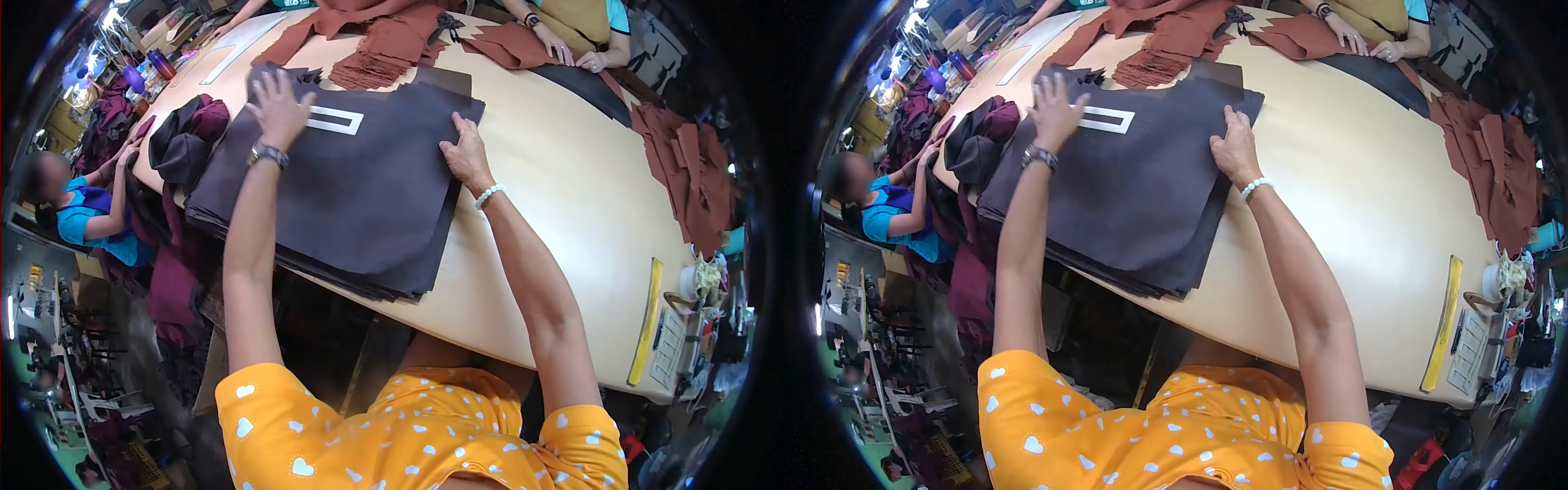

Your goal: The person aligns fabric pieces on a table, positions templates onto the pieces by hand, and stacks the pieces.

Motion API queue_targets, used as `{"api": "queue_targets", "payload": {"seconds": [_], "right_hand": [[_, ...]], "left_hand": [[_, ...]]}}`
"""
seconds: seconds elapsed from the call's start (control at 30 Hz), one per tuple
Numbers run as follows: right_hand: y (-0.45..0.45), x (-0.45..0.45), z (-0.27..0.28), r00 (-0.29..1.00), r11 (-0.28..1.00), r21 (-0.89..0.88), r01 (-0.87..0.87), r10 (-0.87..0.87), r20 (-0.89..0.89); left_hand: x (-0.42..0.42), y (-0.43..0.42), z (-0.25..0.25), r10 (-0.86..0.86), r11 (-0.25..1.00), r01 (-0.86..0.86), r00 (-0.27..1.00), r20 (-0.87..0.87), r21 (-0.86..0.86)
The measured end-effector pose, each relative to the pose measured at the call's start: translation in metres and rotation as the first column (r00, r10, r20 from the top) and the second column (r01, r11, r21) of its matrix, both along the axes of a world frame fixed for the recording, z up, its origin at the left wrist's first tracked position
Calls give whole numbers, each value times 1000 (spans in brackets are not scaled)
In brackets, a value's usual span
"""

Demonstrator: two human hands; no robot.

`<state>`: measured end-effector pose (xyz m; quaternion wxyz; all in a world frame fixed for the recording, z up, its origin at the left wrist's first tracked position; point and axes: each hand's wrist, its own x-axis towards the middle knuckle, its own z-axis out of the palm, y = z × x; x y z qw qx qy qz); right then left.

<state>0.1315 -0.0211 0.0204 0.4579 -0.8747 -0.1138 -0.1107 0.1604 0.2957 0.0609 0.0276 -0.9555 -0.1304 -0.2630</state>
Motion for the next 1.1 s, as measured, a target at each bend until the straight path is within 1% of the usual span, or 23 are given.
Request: {"api": "queue_targets", "payload": {"seconds": [0.03,0.07,0.13,0.17,0.23,0.33,0.37,0.47,0.5,0.57,0.6,0.63,0.67,0.73,0.77,0.87,0.9,0.97,1.03,1.1], "right_hand": [[0,0,-3,1000,1000,-4,3,-3,-10],[-1,-1,-7,1000,998,56,22,-22,-1],[0,-2,-15,998,983,173,57,-61,18],[-2,-2,-22,997,946,314,77,-63,-53],[-9,-3,-32,982,810,570,139,-39,-185],[-14,-4,-41,979,815,576,70,54,-195],[-10,0,-48,993,871,481,97,-50,-110],[-2,-10,-27,980,917,358,174,-127,-151],[1,-14,-18,971,919,331,214,-162,-178],[5,-14,-9,953,947,211,242,-192,-232],[9,-13,-3,943,956,148,254,-211,-259],[19,-14,9,923,933,-167,318,-345,-172],[21,-13,15,927,938,-204,282,-321,-195],[21,-13,25,932,939,-276,203,-272,-239],[20,-16,31,930,925,-327,192,-278,-240],[-2,-18,30,947,906,-398,144,-243,-212],[-9,-19,29,939,906,-393,156,-260,-225],[-26,-12,16,932,955,-221,197,-252,-261],[-34,-17,18,927,963,-65,260,-268,-260],[-31,-20,8,971,963,121,240,-237,-42]], "left_hand": [[-12,-21,-3,-85,993,82,996,-21,-87],[-18,-36,-10,-152,980,141,986,-66,-143],[-28,-55,-24,-207,969,174,960,-190,-177],[-30,-56,-26,-198,971,164,960,-198,-175],[-30,-59,-26,-181,975,147,961,-210,-169],[-25,-62,-19,-128,984,87,953,-275,-157],[-20,-64,-17,-108,988,66,945,-308,-142],[-9,-68,-29,-159,984,139,967,-198,-111],[-13,-75,-32,-232,958,209,967,-104,-197],[-21,-88,-36,-190,974,176,977,-92,-142],[-24,-93,-35,-170,980,160,982,-86,-115],[-23,-93,-40,-178,977,177,984,2,-116],[-21,-91,-45,-173,978,169,985,-18,-124],[-27,-95,-37,-161,978,152,986,-53,-142],[-24,-95,-36,-97,993,86,984,-148,-84],[-31,-102,-28,-74,996,64,984,-161,-66],[-29,-99,-33,-94,995,88,989,-118,-55],[-24,-92,-47,-142,989,141,989,-35,-33],[-29,-98,-41,-128,991,125,991,-51,-58],[-32,-102,-35,-123,990,119,991,-53,-74]]}}
